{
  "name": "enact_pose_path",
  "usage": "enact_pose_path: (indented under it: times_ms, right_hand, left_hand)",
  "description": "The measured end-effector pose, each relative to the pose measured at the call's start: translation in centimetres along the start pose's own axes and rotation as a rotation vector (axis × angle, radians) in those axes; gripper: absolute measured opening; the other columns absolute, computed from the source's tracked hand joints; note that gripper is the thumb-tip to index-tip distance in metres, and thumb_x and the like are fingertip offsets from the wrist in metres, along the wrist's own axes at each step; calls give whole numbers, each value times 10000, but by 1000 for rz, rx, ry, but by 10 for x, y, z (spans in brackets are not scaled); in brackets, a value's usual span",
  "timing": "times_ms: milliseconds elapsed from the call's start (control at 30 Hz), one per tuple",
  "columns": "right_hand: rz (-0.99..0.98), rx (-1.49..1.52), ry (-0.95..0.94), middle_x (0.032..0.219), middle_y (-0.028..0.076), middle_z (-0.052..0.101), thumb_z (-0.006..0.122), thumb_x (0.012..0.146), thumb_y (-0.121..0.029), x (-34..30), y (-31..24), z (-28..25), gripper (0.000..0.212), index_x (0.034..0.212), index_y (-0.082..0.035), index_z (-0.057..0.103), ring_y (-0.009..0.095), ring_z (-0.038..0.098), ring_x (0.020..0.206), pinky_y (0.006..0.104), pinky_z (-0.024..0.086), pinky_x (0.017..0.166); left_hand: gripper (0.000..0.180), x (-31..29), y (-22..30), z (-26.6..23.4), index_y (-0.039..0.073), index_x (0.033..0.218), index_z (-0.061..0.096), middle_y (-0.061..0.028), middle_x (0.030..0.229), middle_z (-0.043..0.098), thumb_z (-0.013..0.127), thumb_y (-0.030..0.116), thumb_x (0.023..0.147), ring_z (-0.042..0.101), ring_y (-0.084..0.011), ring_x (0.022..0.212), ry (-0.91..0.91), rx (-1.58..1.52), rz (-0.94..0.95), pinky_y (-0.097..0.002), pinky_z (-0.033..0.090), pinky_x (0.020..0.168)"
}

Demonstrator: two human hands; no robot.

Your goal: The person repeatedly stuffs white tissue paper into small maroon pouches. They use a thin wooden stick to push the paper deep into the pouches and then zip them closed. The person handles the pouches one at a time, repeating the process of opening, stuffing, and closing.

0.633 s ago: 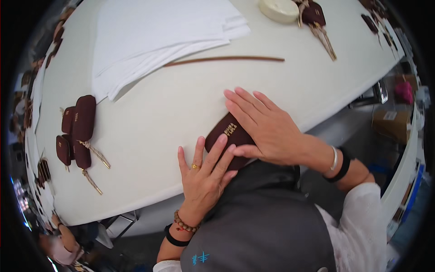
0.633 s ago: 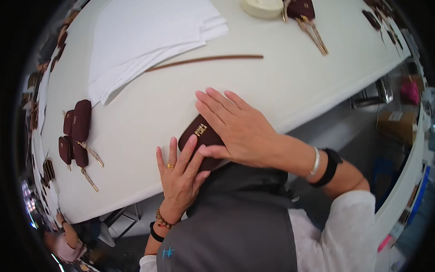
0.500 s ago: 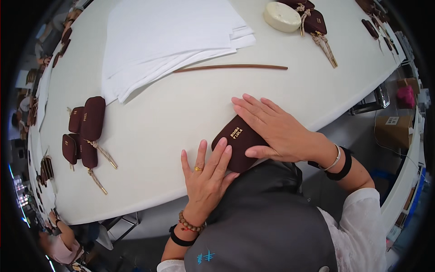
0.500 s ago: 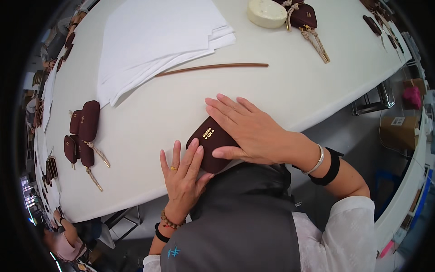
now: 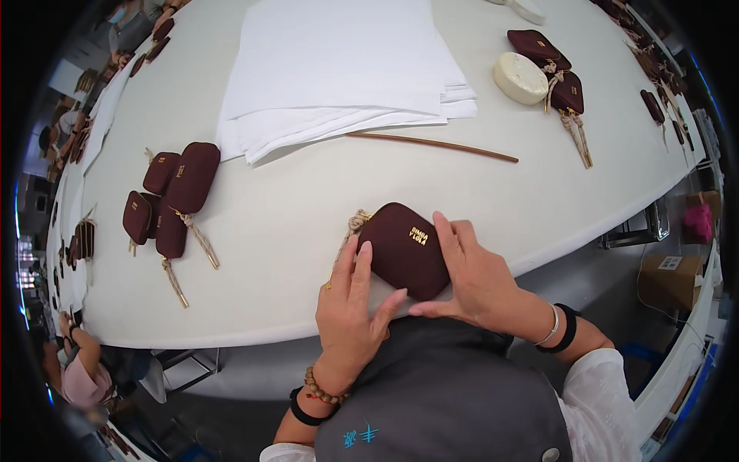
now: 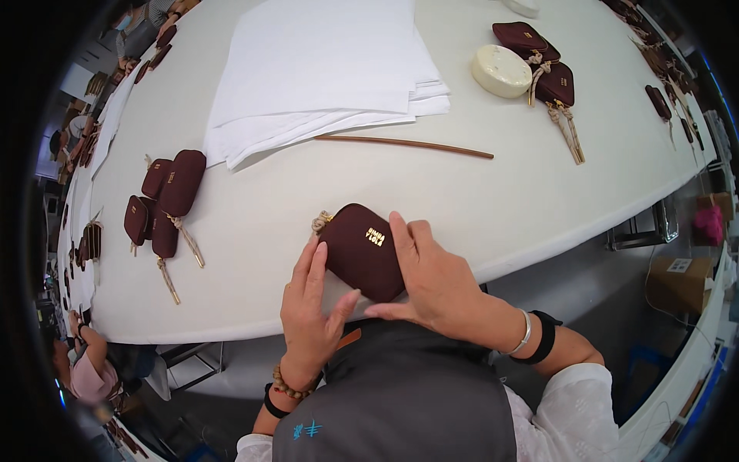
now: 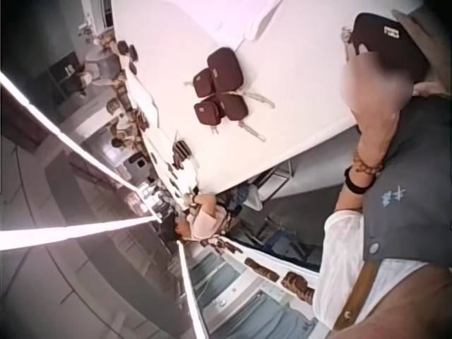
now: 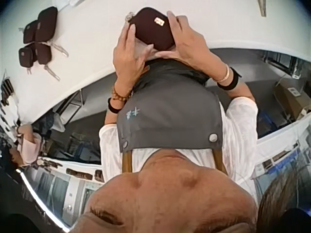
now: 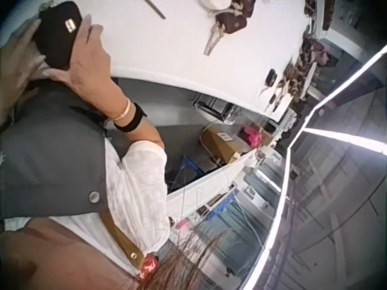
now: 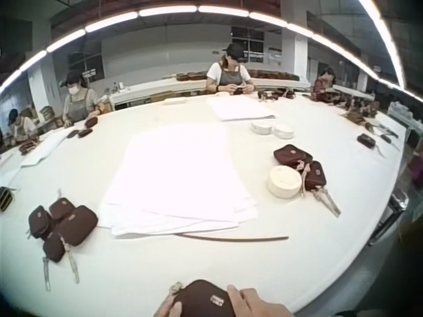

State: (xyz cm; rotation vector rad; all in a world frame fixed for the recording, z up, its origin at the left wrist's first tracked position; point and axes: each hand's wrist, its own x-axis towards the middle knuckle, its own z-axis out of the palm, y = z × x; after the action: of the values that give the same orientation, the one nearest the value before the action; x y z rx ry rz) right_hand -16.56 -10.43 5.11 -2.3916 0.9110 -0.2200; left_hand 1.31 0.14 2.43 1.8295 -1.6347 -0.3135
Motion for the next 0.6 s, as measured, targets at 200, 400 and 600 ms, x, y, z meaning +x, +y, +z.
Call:
enact_pose_path:
  times_ms: [200,400,600]
  right_hand:
    - [-399,-187,162,1322,238,460,691,724,-568,3,-17,-2,957,1357,85,395,363,458,1253,450,399,1013]
    - [-411,-91,72,1485,198,343,522,816,-630,18,3,21,918,1404,54,353,351,284,1400,468,233,1127]
    - [-335,-182,66,1519,196,294,414,872,-655,20,-11,-7,904,1436,43,309,345,242,1425,475,171,1154]
  left_hand:
    - [961,7,3,4,-115,1414,286,-290,1478,294,704,479,784,347,-390,1356,-132,170,75,-481,307,1070]
    - [1076,-5,6,8,-69,1459,180,-270,1533,186,735,471,713,228,-378,1426,-211,163,-19,-563,226,1100]
    - [1210,-9,2,8,-78,1470,144,-281,1528,198,800,512,642,252,-386,1417,-224,232,-14,-632,208,1064]
